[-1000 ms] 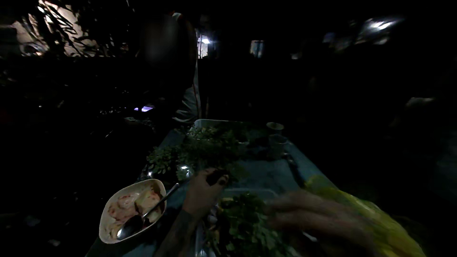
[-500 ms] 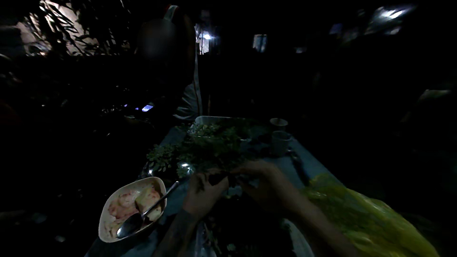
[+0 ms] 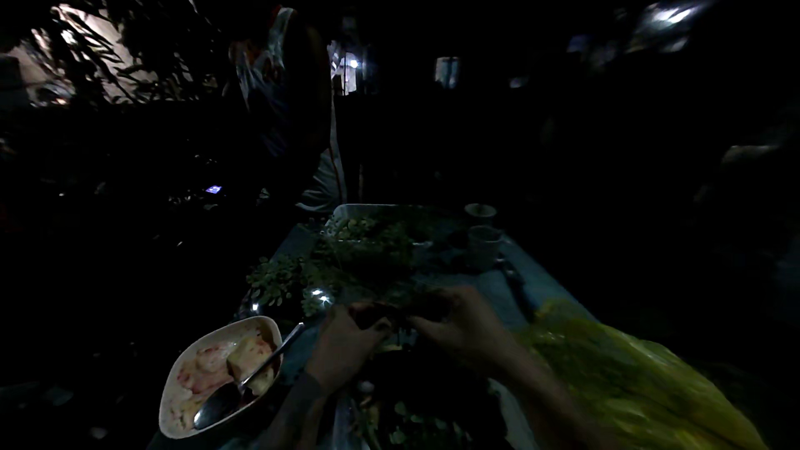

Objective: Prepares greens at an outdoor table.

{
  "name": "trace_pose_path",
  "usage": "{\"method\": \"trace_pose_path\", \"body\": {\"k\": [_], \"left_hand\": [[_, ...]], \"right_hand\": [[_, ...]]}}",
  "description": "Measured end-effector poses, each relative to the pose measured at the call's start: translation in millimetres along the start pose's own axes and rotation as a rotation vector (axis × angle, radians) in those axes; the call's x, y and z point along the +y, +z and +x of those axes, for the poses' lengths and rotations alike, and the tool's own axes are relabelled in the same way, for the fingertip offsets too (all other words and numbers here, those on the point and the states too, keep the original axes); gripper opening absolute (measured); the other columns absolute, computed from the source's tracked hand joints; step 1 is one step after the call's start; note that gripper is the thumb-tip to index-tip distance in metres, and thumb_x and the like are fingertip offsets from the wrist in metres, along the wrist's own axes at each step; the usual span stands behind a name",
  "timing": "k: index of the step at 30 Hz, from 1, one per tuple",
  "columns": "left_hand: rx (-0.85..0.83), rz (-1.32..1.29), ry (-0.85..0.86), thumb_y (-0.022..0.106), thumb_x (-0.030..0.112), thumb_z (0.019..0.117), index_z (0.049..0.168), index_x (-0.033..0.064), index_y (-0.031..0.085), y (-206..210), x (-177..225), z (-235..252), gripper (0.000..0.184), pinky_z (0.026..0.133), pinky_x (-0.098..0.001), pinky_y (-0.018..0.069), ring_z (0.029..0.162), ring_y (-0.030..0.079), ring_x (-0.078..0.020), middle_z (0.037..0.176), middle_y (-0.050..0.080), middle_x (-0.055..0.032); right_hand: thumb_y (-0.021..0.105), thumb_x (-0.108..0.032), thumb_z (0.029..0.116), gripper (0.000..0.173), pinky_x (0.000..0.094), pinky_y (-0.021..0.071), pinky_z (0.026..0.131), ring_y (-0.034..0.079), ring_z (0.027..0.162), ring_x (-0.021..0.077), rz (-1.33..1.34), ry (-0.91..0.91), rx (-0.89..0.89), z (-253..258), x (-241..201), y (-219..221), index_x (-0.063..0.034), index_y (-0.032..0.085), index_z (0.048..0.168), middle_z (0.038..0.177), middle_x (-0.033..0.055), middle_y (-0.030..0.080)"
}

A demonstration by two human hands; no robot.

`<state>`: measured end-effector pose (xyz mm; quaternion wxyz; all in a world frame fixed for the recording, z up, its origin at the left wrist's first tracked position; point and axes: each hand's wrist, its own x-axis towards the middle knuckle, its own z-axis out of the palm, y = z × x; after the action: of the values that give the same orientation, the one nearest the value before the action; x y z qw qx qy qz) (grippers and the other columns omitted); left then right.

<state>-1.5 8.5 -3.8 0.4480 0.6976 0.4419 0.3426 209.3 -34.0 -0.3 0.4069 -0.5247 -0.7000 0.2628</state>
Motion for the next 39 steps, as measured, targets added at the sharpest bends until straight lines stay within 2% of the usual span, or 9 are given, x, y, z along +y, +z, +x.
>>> {"method": "trace_pose_path", "body": {"k": [5,8,11,16,19,25,28,32,39], "left_hand": [[0.011,0.086,-0.052,0.076,0.035,0.0906,0.111,0.018,0.075,-2.0,-0.7,-1.1,0.027,0.083,-0.0284,0.0554,0.094,0.066,-0.0086,0.103,0.069,0.0004],[0.039,0.007,0.045,0.079,0.03,0.0886,0.102,0.0179,0.077,0.9,-6.5,0.4,0.018,0.078,-0.0239,0.0581,0.085,0.069,-0.0052,0.093,0.073,0.0043],[0.041,0.081,0.002,0.078,0.032,0.0899,0.104,0.0189,0.077,-0.4,-0.8,-1.9,0.019,0.081,-0.0245,0.056,0.088,0.067,-0.0034,0.095,0.072,0.0057],[0.042,0.024,0.055,0.078,0.027,0.0895,0.101,0.0171,0.077,3.0,-7.2,-0.6,0.015,0.078,-0.0239,0.0582,0.085,0.069,-0.0051,0.091,0.073,0.0048],[0.044,0.154,-0.061,0.077,0.031,0.0908,0.105,0.0194,0.077,1.5,4.3,-1.6,0.018,0.08,-0.0263,0.0556,0.088,0.067,-0.0052,0.095,0.071,0.0046],[0.06,-0.032,0.109,0.078,0.018,0.0886,0.095,0.0155,0.076,8.0,-9.7,-0.3,0.008,0.075,-0.0229,0.0579,0.081,0.069,-0.0049,0.087,0.073,0.005],[0.084,0.007,0.042,0.077,0.019,0.0894,0.098,0.0143,0.072,8.0,-3.2,-4.6,0.011,0.067,-0.0202,0.0546,0.073,0.064,-0.0018,0.083,0.068,0.0061],[0.12,-0.089,0.014,0.075,0.007,0.0855,0.097,0.0097,0.074,6.5,6.5,-8.7,0.012,0.064,-0.0198,0.055,0.07,0.064,-0.002,0.081,0.069,0.0041],[0.137,-0.093,0.057,0.081,0.013,0.0835,0.094,0.0146,0.076,11.8,2.0,-11.2,0.012,0.066,-0.0229,0.0576,0.074,0.068,-0.0052,0.082,0.072,0.004]], "right_hand": [[0.078,-0.026,0.0894,0.015,0.0244,0.0612,0.079,0.07,0.088,0.0039,0.013,-0.038,0.04,-2.1,2.3,5.8,-0.0177,0.075,0.102,0.096,-0.0067,0.073],[0.079,-0.03,0.0886,0.018,0.0236,0.0597,0.081,0.068,0.089,0.0016,-0.062,-0.018,0.028,-2.9,0.2,5.5,-0.0173,0.075,0.1,0.094,-0.007,0.072],[0.08,-0.031,0.088,0.021,0.0251,0.0595,0.08,0.068,0.088,0.0026,-0.132,0.009,0.029,-2.4,-1.9,5.7,-0.0161,0.074,0.101,0.094,-0.0052,0.072],[0.08,-0.027,0.0866,0.023,0.0322,0.0595,0.086,0.067,0.096,0.0094,-0.257,-0.09,0.075,-5.2,-0.7,7.7,-0.0128,0.076,0.104,0.106,0.0004,0.07],[0.079,-0.023,0.0856,0.014,0.0269,0.0592,0.079,0.066,0.089,0.0048,-0.229,-0.161,0.115,-5.6,1.9,9.9,-0.0142,0.075,0.097,0.096,-0.0033,0.069],[0.078,-0.025,0.0863,0.012,0.0264,0.0594,0.07,0.067,0.078,0.0027,-0.166,-0.003,0.081,-8.0,-7.7,7.8,-0.018,0.073,0.096,0.086,-0.0061,0.07],[0.074,-0.029,0.092,0.011,0.0219,0.0573,0.064,0.065,0.071,0.0015,-0.106,-0.026,0.036,-6.0,-3.2,7.5,-0.0181,0.073,0.093,0.08,-0.0072,0.068],[0.075,-0.02,0.0906,0.006,0.0204,0.0566,0.062,0.066,0.069,0.0028,0.064,0.072,0.017,-4.1,-9.9,4.9,-0.016,0.075,0.096,0.08,-0.0057,0.07],[0.079,-0.016,0.0872,0.009,0.0249,0.0587,0.062,0.067,0.07,0.0085,0.212,0.028,0.02,-4.8,-3.7,1.5,-0.0127,0.077,0.096,0.081,-0.0006,0.071]]}}
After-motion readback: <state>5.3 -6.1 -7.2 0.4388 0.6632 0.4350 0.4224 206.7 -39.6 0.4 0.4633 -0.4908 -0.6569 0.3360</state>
